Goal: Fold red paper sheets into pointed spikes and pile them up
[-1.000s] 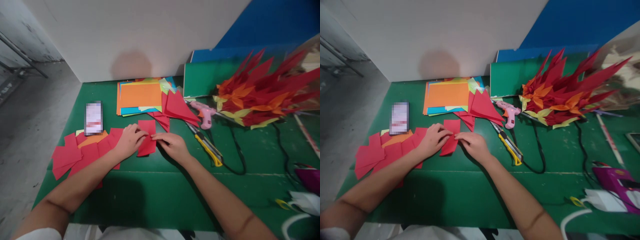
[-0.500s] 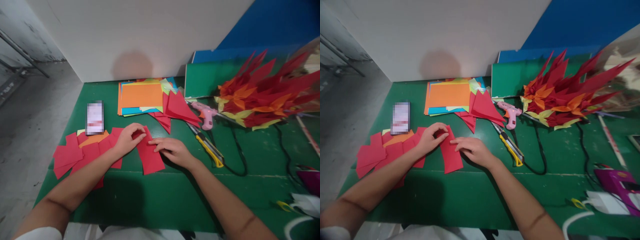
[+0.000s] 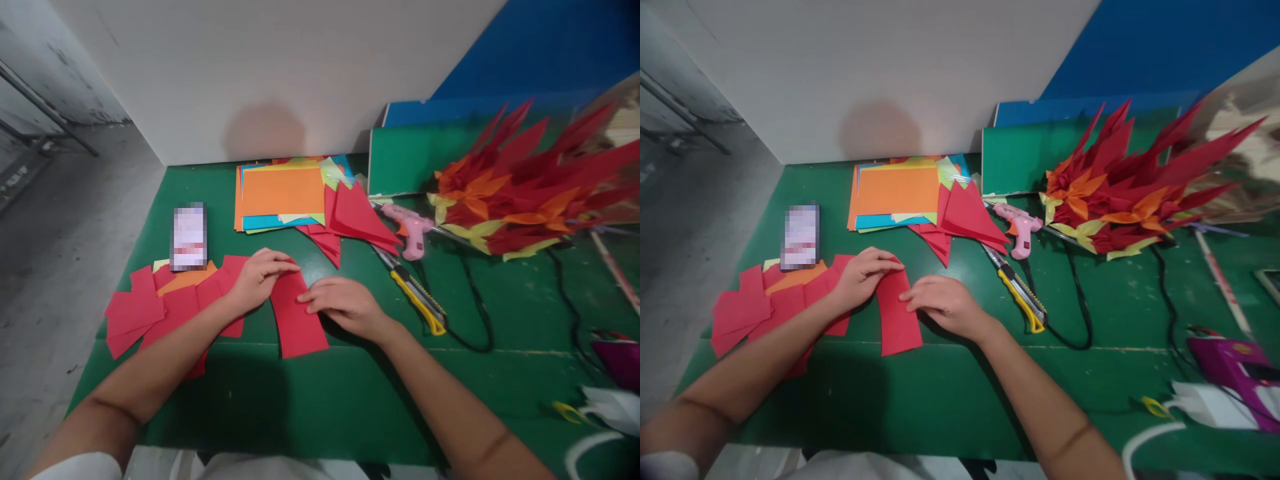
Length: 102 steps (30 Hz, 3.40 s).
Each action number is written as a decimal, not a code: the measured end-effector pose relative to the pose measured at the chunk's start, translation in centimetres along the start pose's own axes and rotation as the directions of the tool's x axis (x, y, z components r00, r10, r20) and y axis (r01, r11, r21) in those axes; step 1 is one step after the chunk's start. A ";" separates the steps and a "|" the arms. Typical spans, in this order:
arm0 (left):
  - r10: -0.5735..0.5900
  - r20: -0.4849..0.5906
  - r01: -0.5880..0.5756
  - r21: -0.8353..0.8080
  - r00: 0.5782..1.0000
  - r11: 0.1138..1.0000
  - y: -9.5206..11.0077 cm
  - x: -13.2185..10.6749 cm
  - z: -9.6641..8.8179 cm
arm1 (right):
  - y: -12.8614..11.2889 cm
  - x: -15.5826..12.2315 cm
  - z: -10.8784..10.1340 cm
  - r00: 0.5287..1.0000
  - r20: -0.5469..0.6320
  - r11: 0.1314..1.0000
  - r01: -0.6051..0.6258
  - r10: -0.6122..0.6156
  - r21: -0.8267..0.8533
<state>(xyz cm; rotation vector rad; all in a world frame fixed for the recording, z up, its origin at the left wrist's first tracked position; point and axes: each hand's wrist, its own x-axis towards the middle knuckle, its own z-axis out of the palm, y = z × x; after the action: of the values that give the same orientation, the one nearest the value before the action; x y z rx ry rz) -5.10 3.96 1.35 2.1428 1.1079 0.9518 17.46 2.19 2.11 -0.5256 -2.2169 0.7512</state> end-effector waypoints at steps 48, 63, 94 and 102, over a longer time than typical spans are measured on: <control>-0.514 -0.004 0.390 -0.645 0.858 0.657 2.2 -0.6 1.7 | 0.3 0.3 0.4 0.712 -0.076 0.671 -0.613 0.698 0.417; -0.557 0.011 0.443 -0.619 0.830 0.648 2.5 -0.6 1.8 | 0.2 0.3 0.7 0.704 -0.126 0.692 -0.621 0.699 0.368; -0.512 -0.004 0.292 -0.817 0.859 0.498 2.5 -0.6 1.8 | -0.3 0.6 0.9 0.722 -0.061 0.651 -0.580 0.689 0.490; -0.487 -0.121 0.240 -0.753 0.865 0.612 2.9 -0.3 1.8 | -0.4 0.8 0.8 0.648 -0.017 0.558 -0.641 0.761 0.527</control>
<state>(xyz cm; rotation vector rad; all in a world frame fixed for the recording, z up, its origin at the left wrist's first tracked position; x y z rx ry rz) -2.52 1.98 2.26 1.0788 1.0206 1.2819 16.28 2.05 2.29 -1.2156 -1.4337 1.5160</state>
